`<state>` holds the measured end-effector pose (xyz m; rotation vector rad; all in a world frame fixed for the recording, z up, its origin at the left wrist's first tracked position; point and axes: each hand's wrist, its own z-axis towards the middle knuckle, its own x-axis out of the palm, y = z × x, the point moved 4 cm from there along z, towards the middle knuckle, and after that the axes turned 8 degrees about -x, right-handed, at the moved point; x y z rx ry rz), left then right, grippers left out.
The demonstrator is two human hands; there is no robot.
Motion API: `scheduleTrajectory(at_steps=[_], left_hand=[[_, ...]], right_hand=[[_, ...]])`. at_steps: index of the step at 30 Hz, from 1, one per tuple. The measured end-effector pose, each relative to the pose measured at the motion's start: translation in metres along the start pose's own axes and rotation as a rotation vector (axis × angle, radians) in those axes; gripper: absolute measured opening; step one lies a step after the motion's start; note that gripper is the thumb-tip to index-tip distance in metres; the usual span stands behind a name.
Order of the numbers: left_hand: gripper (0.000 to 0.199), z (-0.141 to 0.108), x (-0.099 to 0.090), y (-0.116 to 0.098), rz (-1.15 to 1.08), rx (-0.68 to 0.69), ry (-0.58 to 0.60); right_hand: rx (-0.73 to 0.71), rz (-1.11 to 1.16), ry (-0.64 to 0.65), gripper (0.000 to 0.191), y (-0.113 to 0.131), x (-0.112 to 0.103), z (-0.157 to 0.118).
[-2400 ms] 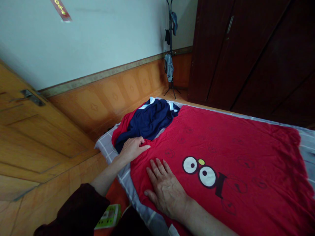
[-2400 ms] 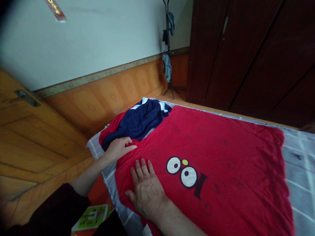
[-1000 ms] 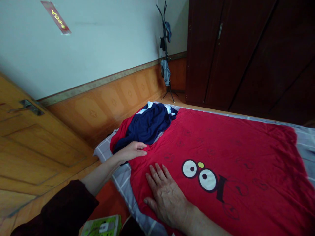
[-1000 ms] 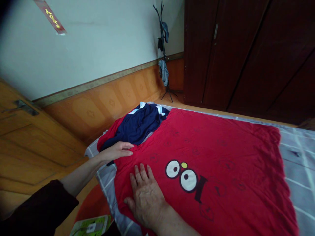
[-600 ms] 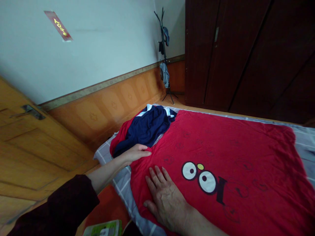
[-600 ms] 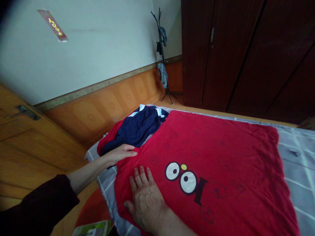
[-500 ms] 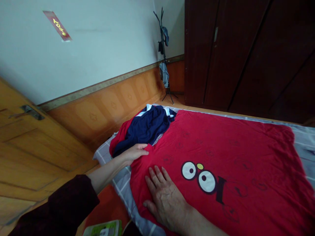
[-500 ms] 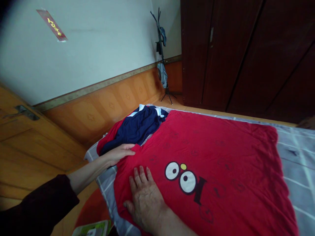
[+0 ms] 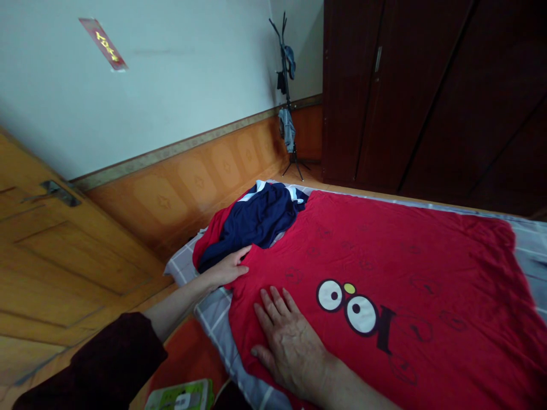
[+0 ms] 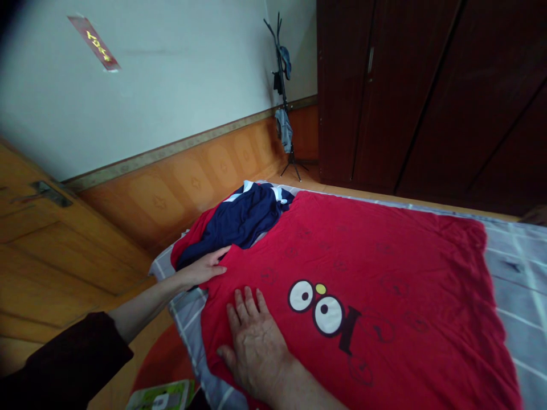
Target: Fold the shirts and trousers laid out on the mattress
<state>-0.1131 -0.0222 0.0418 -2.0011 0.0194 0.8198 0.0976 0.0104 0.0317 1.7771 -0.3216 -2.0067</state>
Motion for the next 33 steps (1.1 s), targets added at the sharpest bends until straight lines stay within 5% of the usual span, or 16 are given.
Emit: scheduleTrajectory(at_steps=[3, 5, 7, 15, 22, 27, 33], left_hand=[[0.076, 0.001, -0.016, -0.002, 0.374, 0.034, -0.189], [0.060, -0.003, -0.024, -0.004, 0.529, 0.060, -0.286], [0.044, -0.009, -0.026, -0.004, 0.577, 0.071, -0.308], [0.035, -0.024, -0.015, 0.000, 0.797, -0.006, -0.285], [0.037, -0.031, -0.025, 0.009, 0.723, -0.082, -0.266], [0.033, -0.031, -0.030, 0.021, 0.471, -0.085, -0.154], [0.030, -0.034, -0.028, 0.004, 0.019, -0.059, -0.191]], right_hand=[[0.000, -0.001, 0.013, 0.065, 0.000, 0.000, 0.000], [0.002, -0.006, 0.017, 0.065, -0.001, 0.000, 0.000], [0.001, -0.010, 0.014, 0.064, -0.001, 0.001, 0.001], [-0.004, -0.017, 0.006, 0.065, -0.001, 0.000, 0.000], [-0.012, -0.026, -0.019, 0.066, -0.002, 0.001, 0.000], [-0.020, -0.034, -0.019, 0.065, -0.002, 0.003, 0.001], [-0.016, -0.044, -0.024, 0.065, -0.002, 0.003, 0.001]])
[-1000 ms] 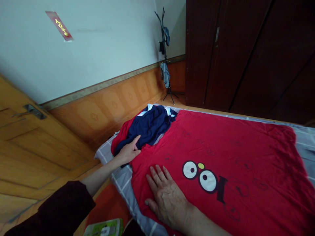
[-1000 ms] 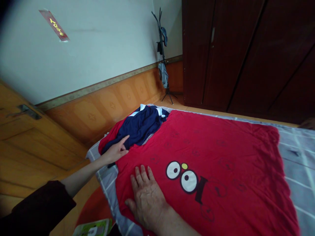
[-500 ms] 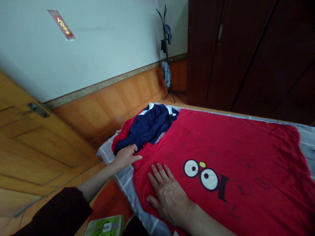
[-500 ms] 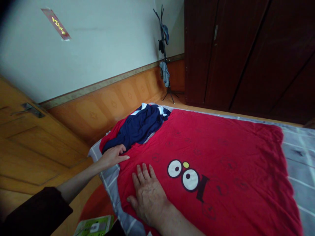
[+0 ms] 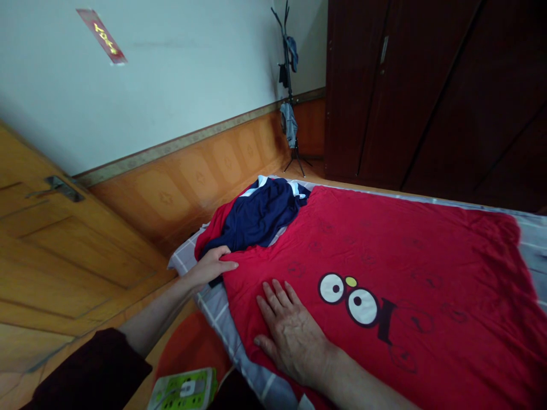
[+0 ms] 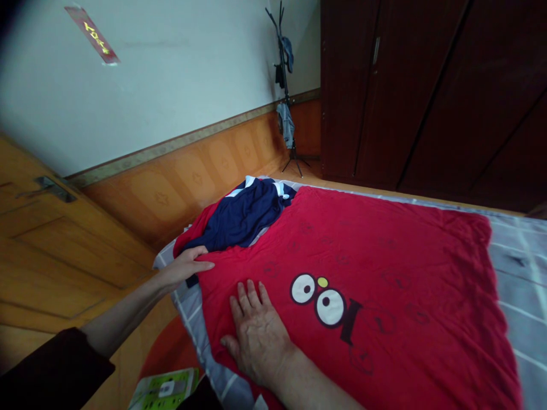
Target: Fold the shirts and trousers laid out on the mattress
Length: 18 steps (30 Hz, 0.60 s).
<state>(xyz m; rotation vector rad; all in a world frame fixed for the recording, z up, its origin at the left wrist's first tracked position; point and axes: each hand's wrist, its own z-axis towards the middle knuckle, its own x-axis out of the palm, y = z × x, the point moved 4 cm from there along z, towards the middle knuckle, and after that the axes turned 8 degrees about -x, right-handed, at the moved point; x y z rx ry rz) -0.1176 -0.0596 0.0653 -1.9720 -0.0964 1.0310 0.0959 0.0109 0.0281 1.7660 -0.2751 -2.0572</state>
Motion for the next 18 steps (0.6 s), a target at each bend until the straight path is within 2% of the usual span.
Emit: scheduleTrajectory(at_steps=[3, 5, 8, 13, 18], left_hand=[[0.020, -0.009, 0.008, -0.022, 0.074, 0.136, -0.109], [0.013, -0.018, 0.020, -0.037, 0.153, 0.216, -0.134], [0.007, -0.029, 0.044, -0.053, 0.205, 0.265, -0.105], [0.005, -0.041, 0.085, -0.066, 0.166, 0.341, 0.044], [0.007, -0.044, 0.104, -0.074, 0.191, 0.462, 0.038]], right_hand=[[0.003, 0.007, 0.007, 0.065, 0.000, 0.000, 0.000], [0.004, 0.012, 0.013, 0.066, 0.000, 0.000, 0.000], [0.004, 0.014, 0.012, 0.067, 0.001, -0.001, 0.000], [0.023, 0.008, -0.004, 0.062, 0.003, -0.007, 0.001], [0.012, -0.003, -0.039, 0.055, 0.004, -0.008, -0.001]])
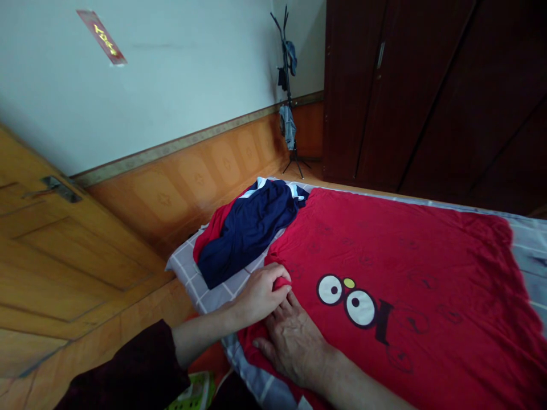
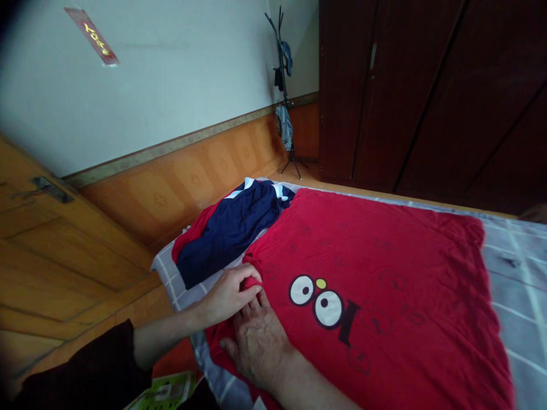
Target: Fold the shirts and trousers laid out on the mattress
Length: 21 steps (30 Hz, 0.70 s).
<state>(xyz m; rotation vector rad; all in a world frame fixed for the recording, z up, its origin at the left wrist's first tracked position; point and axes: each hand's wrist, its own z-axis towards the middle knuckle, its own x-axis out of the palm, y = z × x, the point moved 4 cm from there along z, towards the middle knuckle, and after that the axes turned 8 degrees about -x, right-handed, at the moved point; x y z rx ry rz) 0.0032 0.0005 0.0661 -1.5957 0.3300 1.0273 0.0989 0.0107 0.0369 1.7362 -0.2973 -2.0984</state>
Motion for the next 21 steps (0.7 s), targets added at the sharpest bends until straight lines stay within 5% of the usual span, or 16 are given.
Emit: scheduleTrajectory(at_steps=[8, 15, 21], left_hand=[[0.007, 0.019, 0.005, 0.007, -0.035, -0.058, -0.001], [0.005, 0.026, 0.016, 0.009, -0.188, -0.071, 0.019], [0.022, 0.041, -0.006, 0.017, -0.269, -0.048, 0.071]], right_hand=[[0.031, -0.144, -0.003, 0.056, 0.009, 0.014, -0.003], [-0.317, -0.259, -0.080, 0.020, 0.040, -0.001, -0.004], [-0.331, -0.302, -0.148, 0.032, 0.039, -0.013, -0.008]])
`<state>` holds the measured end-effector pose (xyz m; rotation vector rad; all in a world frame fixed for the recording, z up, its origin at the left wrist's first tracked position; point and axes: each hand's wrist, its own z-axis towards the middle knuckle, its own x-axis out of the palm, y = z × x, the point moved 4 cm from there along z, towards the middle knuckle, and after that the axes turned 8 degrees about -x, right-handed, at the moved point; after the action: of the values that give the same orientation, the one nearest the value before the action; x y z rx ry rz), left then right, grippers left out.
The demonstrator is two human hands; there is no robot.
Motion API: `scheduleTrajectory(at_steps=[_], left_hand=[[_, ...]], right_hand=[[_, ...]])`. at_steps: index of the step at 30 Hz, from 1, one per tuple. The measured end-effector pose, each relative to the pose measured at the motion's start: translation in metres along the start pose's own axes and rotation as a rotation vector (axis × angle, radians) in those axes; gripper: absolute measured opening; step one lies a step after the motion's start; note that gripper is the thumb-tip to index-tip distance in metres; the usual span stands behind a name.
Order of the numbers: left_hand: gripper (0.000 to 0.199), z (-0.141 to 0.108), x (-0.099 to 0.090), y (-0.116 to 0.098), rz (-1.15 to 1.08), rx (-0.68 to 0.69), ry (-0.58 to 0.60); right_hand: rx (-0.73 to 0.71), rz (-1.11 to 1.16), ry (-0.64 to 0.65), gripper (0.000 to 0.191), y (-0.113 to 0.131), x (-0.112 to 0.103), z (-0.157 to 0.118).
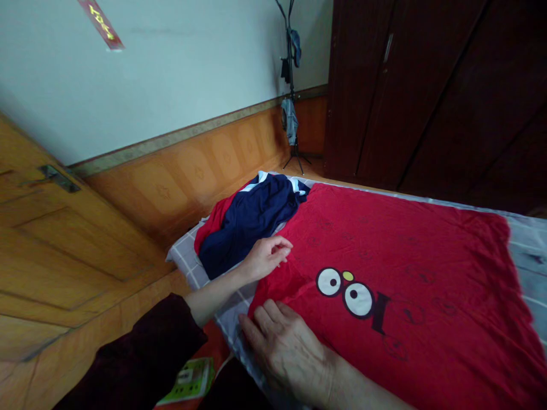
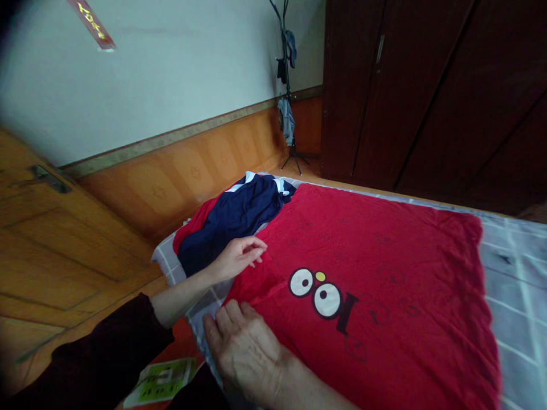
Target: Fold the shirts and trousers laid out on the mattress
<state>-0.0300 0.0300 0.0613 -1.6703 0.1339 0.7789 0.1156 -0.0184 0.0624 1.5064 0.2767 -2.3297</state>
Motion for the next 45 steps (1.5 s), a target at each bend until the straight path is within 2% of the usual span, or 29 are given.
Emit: scheduleTrajectory(at_steps=[4, 6, 8, 11, 14, 18, 24, 31, 40, 45], left_hand=[[0.024, 0.011, -0.027, 0.006, 0.235, 0.139, -0.082], [0.034, 0.016, -0.032, 0.013, 0.335, 0.204, -0.035], [0.040, 0.022, -0.034, 0.022, 0.355, 0.228, 0.033], [0.040, 0.032, -0.035, 0.035, 0.286, 0.203, 0.136], [0.043, 0.043, -0.037, 0.041, 0.213, 0.159, 0.211], [0.019, 0.053, -0.038, 0.038, 0.189, 0.135, 0.254], [0.012, 0.057, -0.030, 0.032, 0.093, 0.156, 0.209], [0.022, 0.057, -0.028, 0.048, -0.031, 0.134, 0.151], [0.022, 0.059, -0.027, 0.056, -0.053, 0.117, 0.055], [0.025, 0.056, -0.027, 0.051, -0.056, 0.177, 0.123]], right_hand=[[-0.028, -0.116, -0.078, 0.042, 0.000, 0.007, -0.003], [-0.003, -0.113, -0.065, 0.039, 0.000, 0.013, -0.004], [0.037, -0.077, 0.004, 0.029, -0.001, 0.019, -0.004], [0.058, -0.064, 0.106, 0.013, -0.002, 0.023, -0.004], [0.071, -0.058, 0.117, 0.009, -0.006, 0.022, -0.003], [0.136, -0.005, 0.080, 0.011, -0.012, 0.019, -0.004], [0.366, -0.035, 0.086, 0.012, -0.026, 0.017, -0.006], [0.545, 0.012, 0.005, 0.009, -0.045, 0.016, -0.014], [0.480, 0.182, -0.155, 0.012, -0.052, 0.019, -0.017], [0.384, 0.165, -0.165, 0.020, -0.044, 0.017, -0.015]])
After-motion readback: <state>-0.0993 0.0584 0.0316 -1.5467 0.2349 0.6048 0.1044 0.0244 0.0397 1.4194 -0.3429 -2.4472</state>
